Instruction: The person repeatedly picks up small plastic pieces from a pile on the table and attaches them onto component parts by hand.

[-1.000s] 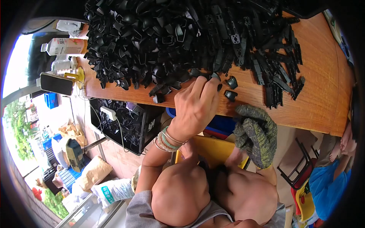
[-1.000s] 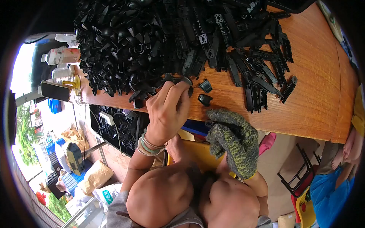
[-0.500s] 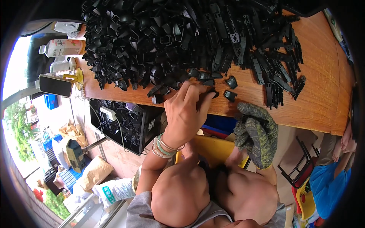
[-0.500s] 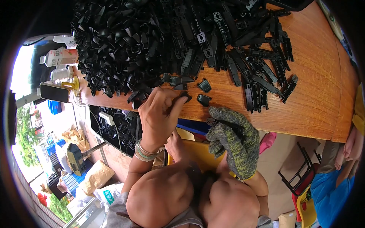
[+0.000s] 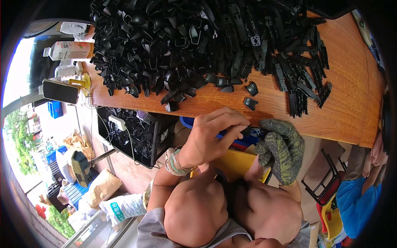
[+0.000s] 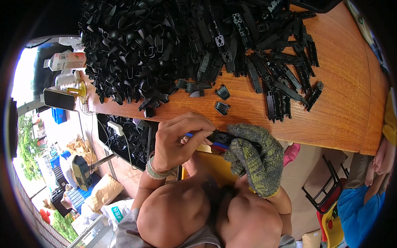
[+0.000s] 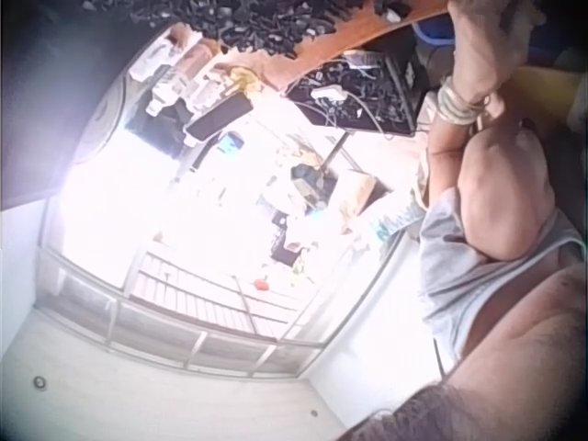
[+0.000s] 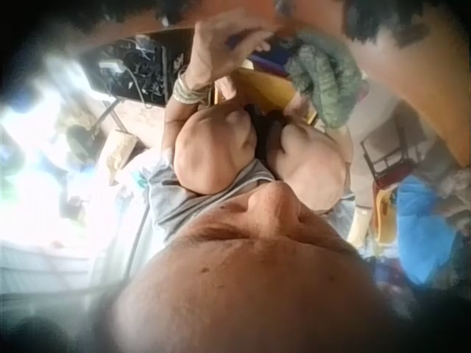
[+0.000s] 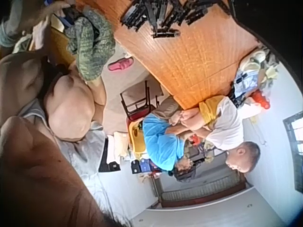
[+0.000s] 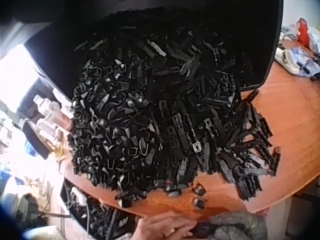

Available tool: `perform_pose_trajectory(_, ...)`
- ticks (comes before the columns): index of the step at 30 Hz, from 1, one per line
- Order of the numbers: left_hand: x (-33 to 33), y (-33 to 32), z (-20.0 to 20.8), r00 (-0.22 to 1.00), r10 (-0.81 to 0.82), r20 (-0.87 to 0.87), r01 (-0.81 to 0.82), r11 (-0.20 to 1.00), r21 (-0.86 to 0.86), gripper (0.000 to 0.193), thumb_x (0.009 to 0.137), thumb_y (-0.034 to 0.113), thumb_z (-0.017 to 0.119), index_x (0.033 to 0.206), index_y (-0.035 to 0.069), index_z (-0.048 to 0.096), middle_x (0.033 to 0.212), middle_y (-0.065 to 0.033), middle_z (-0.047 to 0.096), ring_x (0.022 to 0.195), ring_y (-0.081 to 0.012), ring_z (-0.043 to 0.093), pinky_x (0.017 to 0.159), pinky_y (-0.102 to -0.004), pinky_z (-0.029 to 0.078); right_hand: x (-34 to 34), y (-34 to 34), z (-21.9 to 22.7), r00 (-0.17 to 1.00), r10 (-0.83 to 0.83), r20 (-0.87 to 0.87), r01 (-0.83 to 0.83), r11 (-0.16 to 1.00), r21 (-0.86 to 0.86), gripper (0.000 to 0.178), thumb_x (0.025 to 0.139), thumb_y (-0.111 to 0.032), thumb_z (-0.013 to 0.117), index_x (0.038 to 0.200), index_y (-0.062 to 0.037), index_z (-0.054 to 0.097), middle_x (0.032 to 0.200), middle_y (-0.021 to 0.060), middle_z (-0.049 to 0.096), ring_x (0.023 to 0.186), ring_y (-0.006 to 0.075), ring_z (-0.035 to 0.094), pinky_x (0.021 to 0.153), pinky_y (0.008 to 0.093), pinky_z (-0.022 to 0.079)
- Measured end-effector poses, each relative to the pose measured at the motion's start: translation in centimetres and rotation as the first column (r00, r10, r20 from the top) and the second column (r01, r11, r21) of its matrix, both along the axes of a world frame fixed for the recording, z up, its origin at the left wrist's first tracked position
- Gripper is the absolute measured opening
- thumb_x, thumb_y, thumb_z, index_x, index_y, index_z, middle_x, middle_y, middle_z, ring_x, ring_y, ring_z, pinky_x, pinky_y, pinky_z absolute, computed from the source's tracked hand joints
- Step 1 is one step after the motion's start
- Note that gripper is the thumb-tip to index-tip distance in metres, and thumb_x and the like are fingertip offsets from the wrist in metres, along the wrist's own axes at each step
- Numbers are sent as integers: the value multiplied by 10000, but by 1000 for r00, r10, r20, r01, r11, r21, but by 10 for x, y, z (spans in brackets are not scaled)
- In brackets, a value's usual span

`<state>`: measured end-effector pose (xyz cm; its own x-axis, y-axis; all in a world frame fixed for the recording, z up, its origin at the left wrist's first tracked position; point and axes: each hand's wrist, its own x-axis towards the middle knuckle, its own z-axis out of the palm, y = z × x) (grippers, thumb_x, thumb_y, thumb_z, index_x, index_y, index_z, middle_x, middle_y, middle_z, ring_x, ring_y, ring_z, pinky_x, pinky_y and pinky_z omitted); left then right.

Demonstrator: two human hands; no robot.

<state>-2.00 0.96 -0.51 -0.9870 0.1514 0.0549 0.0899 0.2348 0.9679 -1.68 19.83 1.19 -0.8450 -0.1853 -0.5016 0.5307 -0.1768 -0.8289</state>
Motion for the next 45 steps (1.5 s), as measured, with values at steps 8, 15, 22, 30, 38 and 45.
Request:
perform_pose_trajectory(8, 4, 5, 8, 988, 26, -155, -52, 985, -166, 160, 718, -106, 605, 850, -21, 636, 807, -120, 641, 686, -195, 641, 606, -267, 514, 1, -2, -2, 997, 61, 44, -60, 998, -26, 258, 876, -116, 542, 1089, 28, 565, 711, 73, 603, 519, 83, 514, 442, 202, 391)
perform_pose_trajectory(15, 5, 18, -7, 987, 142, -69, -153, 971, -184, 121, 840, 42, 576, 741, -19, 539, 617, -133, 505, 503, -307, 498, 460, -366, 380, 9, 4, -14, 935, 291, -200, -249, 945, 212, 183, 901, -124, 534, 1015, -1, 607, 819, 45, 607, 534, 72, 504, 479, 234, 407)
perform_pose_trajectory(22, 10, 47, -8, 978, 156, -137, -176, 974, -144, 193, 885, 55, 483, 701, -3, 488, 572, -134, 439, 485, -328, 472, 434, -396, 338, 17, 1, -23, 900, 323, -292, -211, 910, 357, 133, 878, -104, 548, 963, -19, 605, 815, 81, 608, 531, 122, 518, 529, 260, 428)
perform_pose_trajectory(30, -37, 23, 13, 891, 133, -433, -339, 829, -444, 131, 782, 102, 654, 769, 16, 556, 644, -87, 510, 514, -242, 535, 453, -308, 402, 6, 9, -6, 935, 336, -113, -321, 937, 135, 276, 833, -93, 619, 1105, -56, 590, 767, 60, 625, 566, 98, 527, 545, 265, 442)
perform_pose_trajectory(38, -52, 18, 8, 882, 112, -458, -421, 624, -658, 171, 726, 84, 680, 681, 39, 521, 632, -77, 474, 501, -251, 512, 435, -329, 385, 4, 10, -4, 983, 165, 78, -164, 986, -25, 324, 856, -111, 599, 1147, 17, 539, 721, 49, 612, 582, 92, 542, 530, 245, 447)
perform_pose_trajectory(45, 5, 37, 4, 947, -150, -284, 64, 955, -290, 173, 669, -33, 658, 823, 27, 607, 723, -93, 563, 559, -223, 562, 465, -288, 444, -5, -1, 0, 998, -36, -55, 38, 998, 40, 366, 886, -137, 548, 1229, -21, 494, 1020, 124, 607, 821, 183, 558, 700, 234, 425)
